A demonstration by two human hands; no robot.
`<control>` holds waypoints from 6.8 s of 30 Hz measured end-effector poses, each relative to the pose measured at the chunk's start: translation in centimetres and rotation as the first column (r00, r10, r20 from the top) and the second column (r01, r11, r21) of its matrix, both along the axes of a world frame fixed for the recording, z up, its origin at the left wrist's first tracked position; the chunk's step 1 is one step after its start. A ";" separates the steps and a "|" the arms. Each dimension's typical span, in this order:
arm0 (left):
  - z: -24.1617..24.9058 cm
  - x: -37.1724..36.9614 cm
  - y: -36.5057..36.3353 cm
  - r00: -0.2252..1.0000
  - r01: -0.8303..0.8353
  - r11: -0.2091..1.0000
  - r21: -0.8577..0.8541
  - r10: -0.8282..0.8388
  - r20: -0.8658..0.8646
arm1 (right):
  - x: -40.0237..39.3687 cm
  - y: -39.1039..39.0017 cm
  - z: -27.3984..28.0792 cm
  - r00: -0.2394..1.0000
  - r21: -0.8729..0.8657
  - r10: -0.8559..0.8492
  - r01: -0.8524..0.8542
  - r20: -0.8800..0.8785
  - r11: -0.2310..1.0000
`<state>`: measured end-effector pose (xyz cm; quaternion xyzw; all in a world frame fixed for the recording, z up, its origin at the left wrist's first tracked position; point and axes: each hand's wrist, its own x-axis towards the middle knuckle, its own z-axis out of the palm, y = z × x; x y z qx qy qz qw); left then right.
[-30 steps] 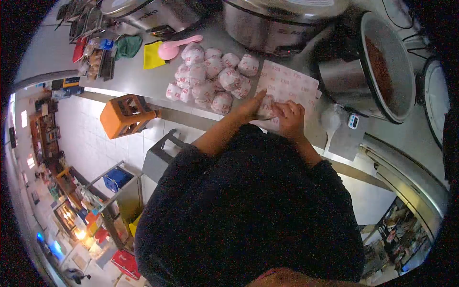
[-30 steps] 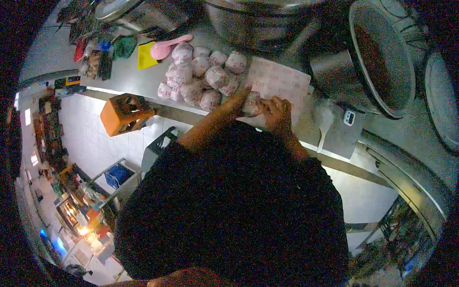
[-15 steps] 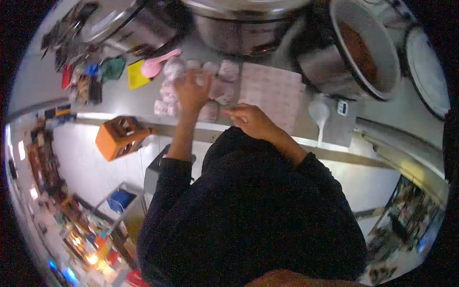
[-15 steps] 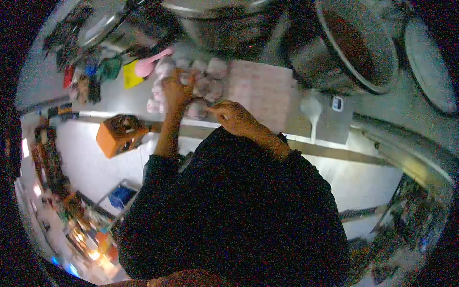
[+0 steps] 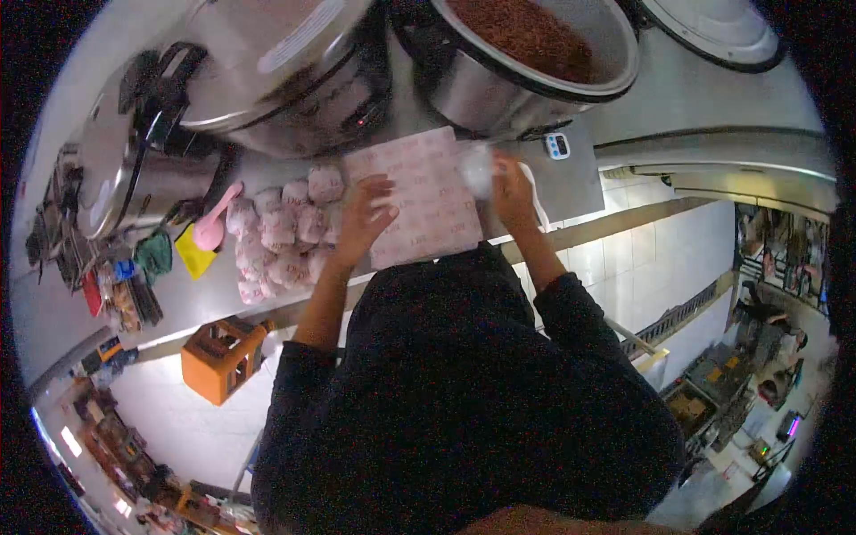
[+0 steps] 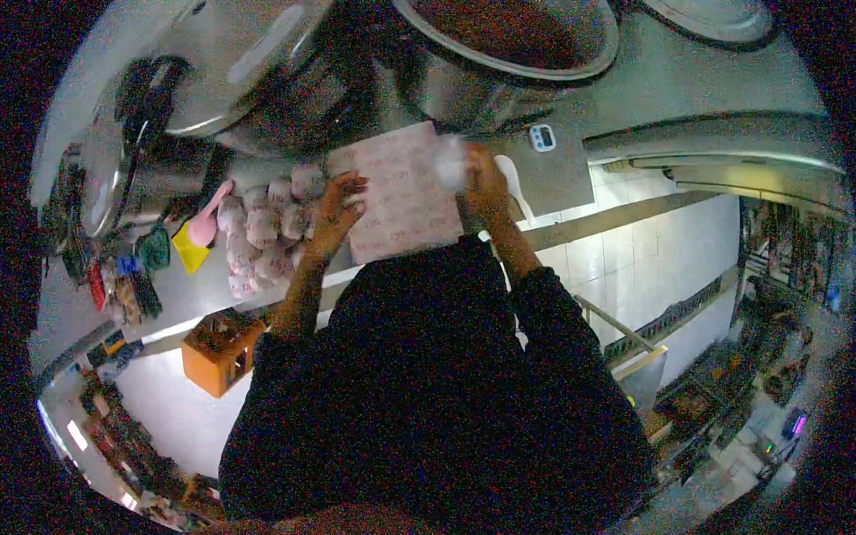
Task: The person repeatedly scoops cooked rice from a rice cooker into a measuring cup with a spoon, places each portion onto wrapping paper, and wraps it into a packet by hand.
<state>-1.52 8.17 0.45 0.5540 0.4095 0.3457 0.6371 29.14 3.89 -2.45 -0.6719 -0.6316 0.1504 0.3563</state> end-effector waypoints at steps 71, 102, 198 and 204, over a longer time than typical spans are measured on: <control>21.4 22.2 19.3 0.760 -0.198 0.928 -0.315 0.348 0.549 | 19.0 28.0 33.4 0.849 -0.335 0.456 -0.361 0.269 0.870; 21.4 26.1 23.3 0.713 -0.094 0.909 -0.407 0.347 0.609 | 12.6 18.9 25.3 0.803 0.029 0.374 -0.436 0.464 0.900; 24.6 25.9 20.7 0.665 -0.327 0.919 -0.222 0.391 0.637 | 12.3 23.1 26.6 0.929 0.162 -0.100 0.044 0.357 0.986; 22.6 23.7 21.0 0.648 -0.242 0.965 -0.098 0.236 0.724 | 19.0 24.7 26.7 0.740 -0.332 0.277 -0.077 0.613 0.940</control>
